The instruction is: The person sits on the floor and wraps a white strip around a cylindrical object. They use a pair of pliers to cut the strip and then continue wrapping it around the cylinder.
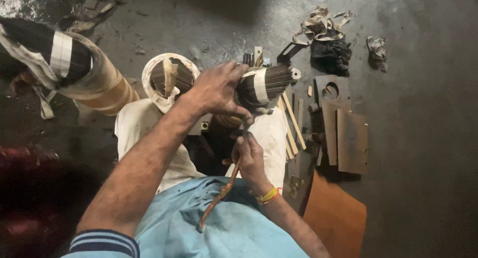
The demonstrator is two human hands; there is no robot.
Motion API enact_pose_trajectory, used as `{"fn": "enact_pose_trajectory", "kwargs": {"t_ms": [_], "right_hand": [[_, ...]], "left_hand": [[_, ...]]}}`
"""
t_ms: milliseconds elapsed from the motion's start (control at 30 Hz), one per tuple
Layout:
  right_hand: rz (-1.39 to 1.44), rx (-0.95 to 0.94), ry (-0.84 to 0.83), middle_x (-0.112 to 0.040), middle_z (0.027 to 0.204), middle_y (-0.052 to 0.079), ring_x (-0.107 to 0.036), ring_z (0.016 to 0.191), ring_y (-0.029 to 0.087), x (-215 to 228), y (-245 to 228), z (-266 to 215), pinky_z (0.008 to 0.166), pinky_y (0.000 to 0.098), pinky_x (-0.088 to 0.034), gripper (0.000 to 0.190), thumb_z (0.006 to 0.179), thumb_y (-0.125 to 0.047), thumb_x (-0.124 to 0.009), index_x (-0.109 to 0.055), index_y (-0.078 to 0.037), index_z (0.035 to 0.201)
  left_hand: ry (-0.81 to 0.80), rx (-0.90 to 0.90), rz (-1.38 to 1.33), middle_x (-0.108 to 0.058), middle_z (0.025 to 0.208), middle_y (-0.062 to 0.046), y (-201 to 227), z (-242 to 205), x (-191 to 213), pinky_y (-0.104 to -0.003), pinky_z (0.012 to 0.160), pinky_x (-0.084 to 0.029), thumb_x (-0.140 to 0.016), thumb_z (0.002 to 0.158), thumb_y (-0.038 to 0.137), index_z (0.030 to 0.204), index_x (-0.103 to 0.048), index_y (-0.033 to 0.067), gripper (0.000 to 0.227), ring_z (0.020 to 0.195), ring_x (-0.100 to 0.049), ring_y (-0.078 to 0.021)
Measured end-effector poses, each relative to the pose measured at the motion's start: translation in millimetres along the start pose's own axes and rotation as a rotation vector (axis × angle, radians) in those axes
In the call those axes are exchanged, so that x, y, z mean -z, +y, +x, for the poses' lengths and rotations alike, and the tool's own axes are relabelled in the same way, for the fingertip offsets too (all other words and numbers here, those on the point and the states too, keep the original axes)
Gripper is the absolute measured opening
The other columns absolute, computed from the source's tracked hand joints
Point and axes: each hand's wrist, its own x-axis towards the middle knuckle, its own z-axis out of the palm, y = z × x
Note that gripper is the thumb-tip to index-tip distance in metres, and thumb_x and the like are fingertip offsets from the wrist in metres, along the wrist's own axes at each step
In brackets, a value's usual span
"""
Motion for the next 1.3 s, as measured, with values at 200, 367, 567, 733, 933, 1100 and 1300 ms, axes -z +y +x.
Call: {"fn": "enact_pose_trajectory", "kwargs": {"t_ms": [200,367,567,733,933,1100,1300], "right_hand": [[0.113,-0.207,0.011,-0.053,0.068,0.001,-0.053,0.057,0.01,6,-15,-12,0.053,0.031,-0.058,0.043,0.106,-0.038,-0.052,-0.066,0.002,0.109],[0.12,-0.279,-0.039,-0.058,0.078,0.003,-0.059,0.068,0.012,-4,-33,-43,0.063,0.033,-0.057,0.033,0.098,-0.02,-0.063,-0.059,-0.001,0.124],[0.286,-0.282,-0.11,-0.051,0.075,0.003,-0.053,0.063,0.012,-9,-34,-53,0.063,0.0406,-0.063,0.04,0.096,-0.015,-0.061,-0.046,-0.006,0.132],[0.38,-0.395,-0.111,-0.052,0.078,-0.001,-0.059,0.067,0.011,1,-36,-41,0.072,0.0393,-0.065,0.032,0.098,-0.018,-0.058,-0.052,-0.006,0.127],[0.076,-0.154,-0.091,-0.053,0.081,0.001,-0.052,0.067,0.01,-2,-30,-28,0.058,0.0283,-0.045,0.03,0.103,-0.017,-0.068,-0.053,0.0,0.123],[0.023,-0.202,-0.058,-0.059,0.079,0.0,-0.058,0.067,0.009,-8,-31,-39,0.058,0.0254,-0.052,0.04,0.097,-0.023,-0.068,-0.051,-0.005,0.129],[-0.107,-0.175,0.008,-0.053,0.075,-0.001,-0.051,0.055,0.01,-12,-40,-35,0.044,0.0268,-0.046,0.04,0.091,-0.016,-0.068,-0.047,-0.007,0.124]], "left_hand": [[-0.063,0.065,-0.002,-0.058,0.119,-0.017,15,3,13,-0.053,0.09,-0.051,-0.088,0.034,0.084,0.139,-0.05,0.0092,0.135,0.112,-0.061,-0.0395],[-0.06,0.168,0.029,-0.058,0.122,-0.018,24,3,15,-0.051,0.092,-0.051,-0.089,0.041,0.078,0.144,-0.046,0.0112,0.13,0.113,-0.061,-0.0397],[-0.064,0.22,0.036,-0.059,0.123,-0.019,27,3,9,-0.052,0.092,-0.051,-0.088,0.046,0.077,0.146,-0.045,0.0124,0.127,0.113,-0.061,-0.0411],[-0.12,0.254,0.052,-0.058,0.124,-0.019,28,5,10,-0.052,0.092,-0.052,-0.086,0.045,0.081,0.148,-0.044,0.0158,0.129,0.112,-0.062,-0.041],[-0.054,0.203,0.058,-0.059,0.119,-0.019,23,3,6,-0.053,0.086,-0.052,-0.085,0.044,0.084,0.143,-0.046,0.015,0.127,0.106,-0.063,-0.0417],[-0.06,0.212,0.054,-0.06,0.115,-0.018,15,2,-3,-0.053,0.085,-0.053,-0.084,0.042,0.086,0.141,-0.049,0.0169,0.126,0.104,-0.065,-0.0411],[-0.11,0.126,-0.069,-0.055,0.118,-0.017,13,-6,8,-0.053,0.088,-0.052,-0.088,0.031,0.084,0.143,-0.045,0.0133,0.139,0.111,-0.06,-0.0378]]}}
